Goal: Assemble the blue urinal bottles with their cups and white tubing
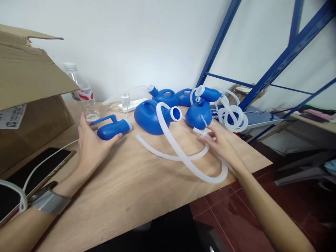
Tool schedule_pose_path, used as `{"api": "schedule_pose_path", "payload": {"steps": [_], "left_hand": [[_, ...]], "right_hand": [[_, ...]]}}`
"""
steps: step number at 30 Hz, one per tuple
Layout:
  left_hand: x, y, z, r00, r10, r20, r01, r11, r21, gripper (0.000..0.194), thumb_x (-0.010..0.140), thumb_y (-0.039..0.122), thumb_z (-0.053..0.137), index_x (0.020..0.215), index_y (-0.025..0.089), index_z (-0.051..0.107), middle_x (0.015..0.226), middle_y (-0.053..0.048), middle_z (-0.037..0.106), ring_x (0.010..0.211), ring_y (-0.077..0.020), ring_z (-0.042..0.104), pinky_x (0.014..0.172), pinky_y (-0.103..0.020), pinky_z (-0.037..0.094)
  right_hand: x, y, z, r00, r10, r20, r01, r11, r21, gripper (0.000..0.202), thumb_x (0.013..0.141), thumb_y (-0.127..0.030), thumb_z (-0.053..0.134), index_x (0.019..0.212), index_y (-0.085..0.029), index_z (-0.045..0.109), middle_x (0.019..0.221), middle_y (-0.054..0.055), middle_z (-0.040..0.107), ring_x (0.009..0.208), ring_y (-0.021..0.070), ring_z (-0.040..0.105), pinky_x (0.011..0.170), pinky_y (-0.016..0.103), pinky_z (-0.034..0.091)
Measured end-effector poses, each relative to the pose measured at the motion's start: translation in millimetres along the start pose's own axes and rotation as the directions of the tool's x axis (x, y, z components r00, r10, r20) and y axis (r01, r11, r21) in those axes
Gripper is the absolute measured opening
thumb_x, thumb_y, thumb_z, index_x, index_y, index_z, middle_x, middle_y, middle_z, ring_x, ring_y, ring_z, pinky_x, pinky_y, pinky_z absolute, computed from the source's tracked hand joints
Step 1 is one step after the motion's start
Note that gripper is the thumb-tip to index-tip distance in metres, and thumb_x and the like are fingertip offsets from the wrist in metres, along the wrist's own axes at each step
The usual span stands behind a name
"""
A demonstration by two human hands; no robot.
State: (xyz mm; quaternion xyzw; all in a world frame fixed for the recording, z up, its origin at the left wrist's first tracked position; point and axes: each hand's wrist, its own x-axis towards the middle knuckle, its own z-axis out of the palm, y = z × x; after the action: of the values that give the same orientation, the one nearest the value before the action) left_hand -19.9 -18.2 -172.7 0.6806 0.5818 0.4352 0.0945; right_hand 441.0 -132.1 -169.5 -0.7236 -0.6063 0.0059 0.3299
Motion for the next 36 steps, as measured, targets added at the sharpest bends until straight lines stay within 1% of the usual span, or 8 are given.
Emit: {"api": "schedule_pose_path", "payload": {"steps": [3, 6, 14, 19, 23, 26, 31, 36], "left_hand": [[-2.7, 7.0, 1.8, 0.991, -0.13, -0.038, 0.128, 0.991, -0.031, 0.132, 0.072, 0.065, 0.083, 0.175, 0.015, 0.017, 0.165, -0.03, 0.038, 0.147, -0.0504, 0.055, 0.126, -0.07, 0.045], [-4.8, 12.5, 1.8, 0.992, -0.125, -0.017, 0.126, 0.992, 0.014, 0.121, 0.075, 0.062, 0.08, 0.173, 0.019, 0.023, 0.166, -0.028, 0.034, 0.159, -0.0525, 0.04, 0.131, -0.073, 0.035], [-3.1, 12.8, 5.2, 0.995, -0.098, 0.008, 0.097, 0.991, 0.089, 0.101, 0.081, 0.053, 0.073, 0.166, 0.015, 0.035, 0.164, -0.028, 0.034, 0.158, -0.0531, 0.038, 0.128, -0.075, 0.036], [-6.5, 7.0, 9.1, 0.999, -0.036, -0.006, 0.037, 0.99, 0.133, 0.09, 0.085, 0.051, 0.074, 0.163, 0.021, 0.041, 0.163, -0.025, 0.035, 0.155, -0.0541, 0.039, 0.122, -0.076, 0.042], [-11.8, 9.8, 9.1, 0.991, 0.131, -0.041, -0.119, 0.969, 0.215, 0.069, 0.092, 0.05, 0.07, 0.154, 0.022, 0.055, 0.166, -0.025, 0.033, 0.155, -0.0563, 0.036, 0.12, -0.077, 0.041], [-12.3, 18.1, 13.1, 0.942, 0.336, -0.012, -0.321, 0.909, 0.266, 0.057, 0.098, 0.045, 0.063, 0.15, 0.021, 0.06, 0.169, -0.025, 0.035, 0.157, -0.0538, 0.035, 0.125, -0.076, 0.034], [14.3, 36.2, 42.7, 0.859, 0.485, 0.161, -0.511, 0.809, 0.291, 0.064, 0.099, 0.04, 0.056, 0.16, 0.018, 0.054, 0.176, -0.023, 0.036, 0.166, -0.0498, 0.026, 0.133, -0.075, 0.017], [80.5, 51.8, 94.2, 0.871, 0.456, 0.183, -0.486, 0.856, 0.178, 0.077, 0.095, 0.04, 0.05, 0.167, 0.015, 0.044, 0.179, -0.021, 0.036, 0.168, -0.0489, 0.022, 0.132, -0.076, 0.02]], "right_hand": [[7.8, -15.0, -1.0, 0.974, -0.15, -0.171, 0.144, 0.989, -0.046, 0.073, 0.1, -0.064, 0.064, 0.161, -0.025, 0.055, 0.136, 0.018, 0.073, 0.118, 0.0411, 0.073, 0.097, 0.061, 0.062], [22.1, -43.9, -8.7, 0.926, -0.308, -0.219, 0.267, 0.943, -0.199, 0.069, 0.108, -0.058, 0.054, 0.169, -0.027, 0.047, 0.136, 0.018, 0.069, 0.113, 0.0373, 0.073, 0.094, 0.055, 0.063], [55.3, -127.5, -21.6, 0.864, -0.462, 0.199, 0.487, 0.67, -0.56, 0.067, 0.113, -0.047, 0.046, 0.176, -0.027, 0.035, 0.149, 0.019, 0.061, 0.088, 0.0265, 0.07, 0.056, 0.032, 0.045], [57.9, -142.4, -24.1, 0.857, -0.443, 0.263, 0.5, 0.587, -0.637, 0.067, 0.114, -0.05, 0.042, 0.175, -0.025, 0.035, 0.158, 0.019, 0.059, 0.096, 0.0291, 0.072, 0.055, 0.031, 0.037], [61.1, -152.4, -27.0, 0.857, -0.409, 0.312, 0.506, 0.558, -0.658, 0.068, 0.114, -0.054, 0.038, 0.176, -0.025, 0.034, 0.161, 0.019, 0.059, 0.098, 0.0308, 0.073, 0.059, 0.032, 0.038], [65.4, -161.5, -27.6, 0.83, -0.396, 0.392, 0.556, 0.542, -0.63, 0.066, 0.116, -0.052, 0.037, 0.176, -0.025, 0.034, 0.155, 0.02, 0.064, 0.104, 0.0317, 0.073, 0.062, 0.031, 0.037], [78.6, -170.3, -25.4, 0.798, -0.425, 0.427, 0.602, 0.543, -0.585, 0.072, 0.114, -0.067, 0.037, 0.172, -0.024, 0.04, 0.137, 0.018, 0.074, 0.107, 0.0333, 0.072, 0.068, 0.032, 0.035], [95.2, -175.7, -20.8, 0.758, -0.471, 0.451, 0.65, 0.49, -0.581, 0.065, 0.113, -0.059, 0.048, 0.168, -0.023, 0.047, 0.13, 0.02, 0.076, 0.111, 0.0361, 0.069, 0.08, 0.036, 0.038]]}}
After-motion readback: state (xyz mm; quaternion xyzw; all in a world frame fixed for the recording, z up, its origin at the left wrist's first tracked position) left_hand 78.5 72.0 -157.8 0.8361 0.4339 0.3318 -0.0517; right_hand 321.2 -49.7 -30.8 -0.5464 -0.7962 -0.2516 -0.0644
